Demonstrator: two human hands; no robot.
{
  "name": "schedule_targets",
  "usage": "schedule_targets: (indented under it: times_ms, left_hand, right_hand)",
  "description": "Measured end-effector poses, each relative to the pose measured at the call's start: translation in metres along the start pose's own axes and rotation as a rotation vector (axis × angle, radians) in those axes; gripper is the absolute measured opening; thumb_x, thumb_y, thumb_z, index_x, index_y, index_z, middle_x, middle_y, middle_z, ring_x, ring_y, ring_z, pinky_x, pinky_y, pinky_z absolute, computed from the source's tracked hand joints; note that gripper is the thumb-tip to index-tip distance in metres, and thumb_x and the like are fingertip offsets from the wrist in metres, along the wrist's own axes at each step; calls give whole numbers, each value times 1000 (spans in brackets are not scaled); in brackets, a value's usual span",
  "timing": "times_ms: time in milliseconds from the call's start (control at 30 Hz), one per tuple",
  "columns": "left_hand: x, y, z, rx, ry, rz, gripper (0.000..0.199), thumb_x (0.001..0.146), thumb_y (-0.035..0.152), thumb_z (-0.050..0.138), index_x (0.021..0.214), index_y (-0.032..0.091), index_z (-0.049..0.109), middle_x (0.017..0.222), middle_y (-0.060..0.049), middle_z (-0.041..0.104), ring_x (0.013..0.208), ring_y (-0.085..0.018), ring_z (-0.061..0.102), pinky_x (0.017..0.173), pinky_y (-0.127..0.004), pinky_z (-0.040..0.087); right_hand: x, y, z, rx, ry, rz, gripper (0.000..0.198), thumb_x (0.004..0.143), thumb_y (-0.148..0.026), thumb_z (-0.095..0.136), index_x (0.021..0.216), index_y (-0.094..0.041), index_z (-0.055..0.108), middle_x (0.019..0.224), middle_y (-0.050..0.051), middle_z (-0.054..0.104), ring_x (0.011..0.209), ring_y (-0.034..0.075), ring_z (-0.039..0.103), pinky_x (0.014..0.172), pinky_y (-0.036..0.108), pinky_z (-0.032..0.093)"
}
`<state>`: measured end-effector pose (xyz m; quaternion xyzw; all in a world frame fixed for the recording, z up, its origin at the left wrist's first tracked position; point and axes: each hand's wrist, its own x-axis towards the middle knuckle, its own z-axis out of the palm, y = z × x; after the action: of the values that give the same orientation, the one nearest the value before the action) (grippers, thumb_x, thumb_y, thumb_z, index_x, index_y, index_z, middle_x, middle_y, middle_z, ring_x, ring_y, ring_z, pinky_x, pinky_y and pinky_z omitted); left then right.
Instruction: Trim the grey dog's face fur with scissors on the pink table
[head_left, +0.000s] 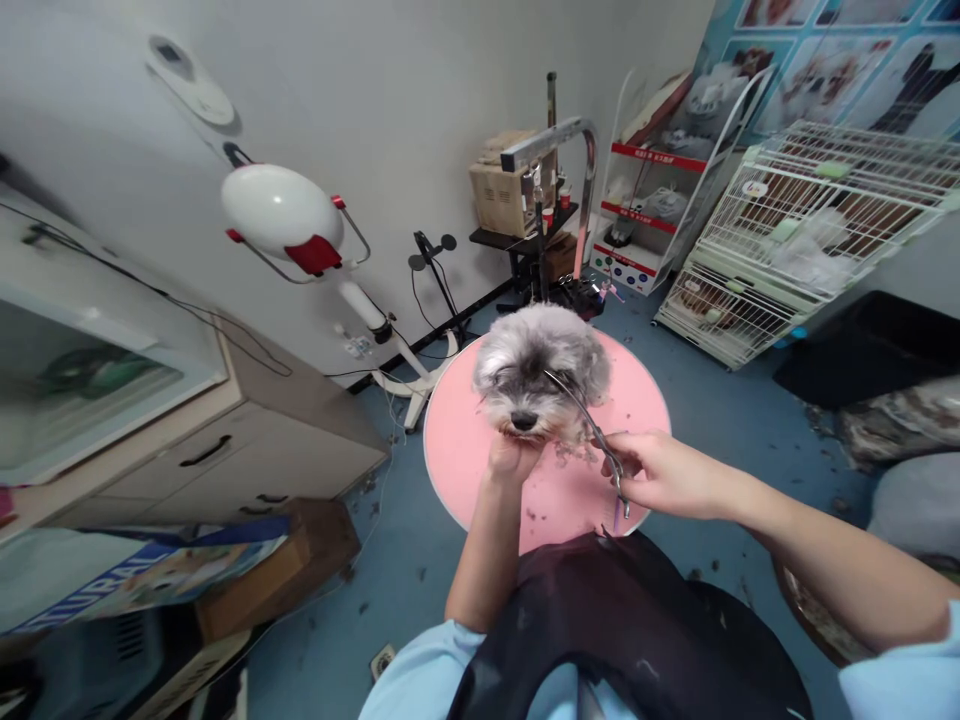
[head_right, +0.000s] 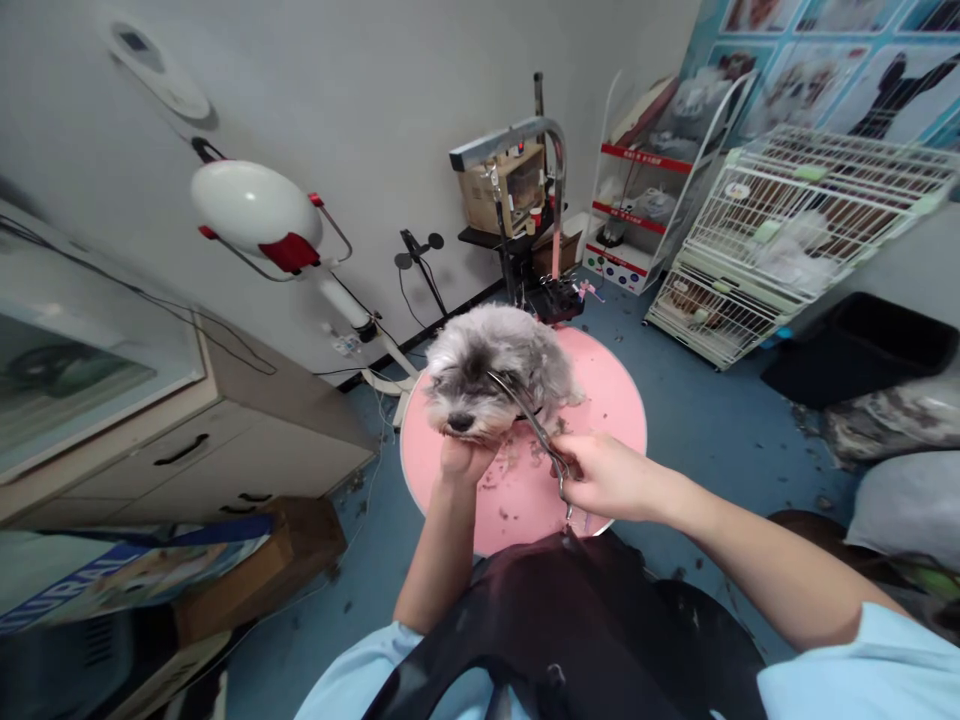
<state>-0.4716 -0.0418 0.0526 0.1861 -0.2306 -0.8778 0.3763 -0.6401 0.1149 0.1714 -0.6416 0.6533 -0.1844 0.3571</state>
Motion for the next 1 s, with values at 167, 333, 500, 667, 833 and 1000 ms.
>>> schedule_targets:
  times_ms: [167,333,500,667,833,1000]
  left_hand:
    - [1,-3,7,-19,-43,54,56,75,51,92,123,28,76,135,-4,75,146,-29,57,118,-39,50]
    - [3,-7,2,-49,-2,46,58,65,43,98,116,24,77,118,-7,80,129,-31,67,106,-42,57]
    - [1,-7,0,-88,-33,24,65,61,40,99,119,20,77,119,-10,80,123,-32,70,104,-42,59]
    - [-3,-2,7,-91,-39,28,75,47,38,106,115,22,78,114,-7,81,109,-26,75,102,-39,60]
    - [-5,0,10,-72,-19,-2,68,53,35,101,114,18,77,113,-9,80,114,-30,74,101,-40,61]
    - [-7,0,10,-82,-1,-7,62,60,28,95,118,17,74,114,-10,79,119,-32,72,102,-40,60]
  right_hand:
    - [-6,-8,-21,-44,-118,21,14,72,-13,56,79,-23,49,75,-2,56,68,14,51,63,26,37]
    - [-6,-19,-43,-137,-174,38,11,79,-16,55,80,-23,47,75,-2,57,66,14,50,63,27,36]
    - [-3,-32,-58,-295,-204,21,12,79,-13,54,82,-23,50,75,-2,61,66,15,54,64,27,35]
    - [-1,-42,-70,-392,-213,6,15,77,-11,54,85,-23,56,70,-3,62,63,15,56,61,27,34]
    - [1,-48,-82,-411,-281,31,20,77,-12,56,91,-23,64,72,-3,66,63,16,58,59,26,35]
    - [3,-62,-94,-392,-331,56,11,80,-14,55,85,-23,59,72,-3,65,64,15,60,60,24,40]
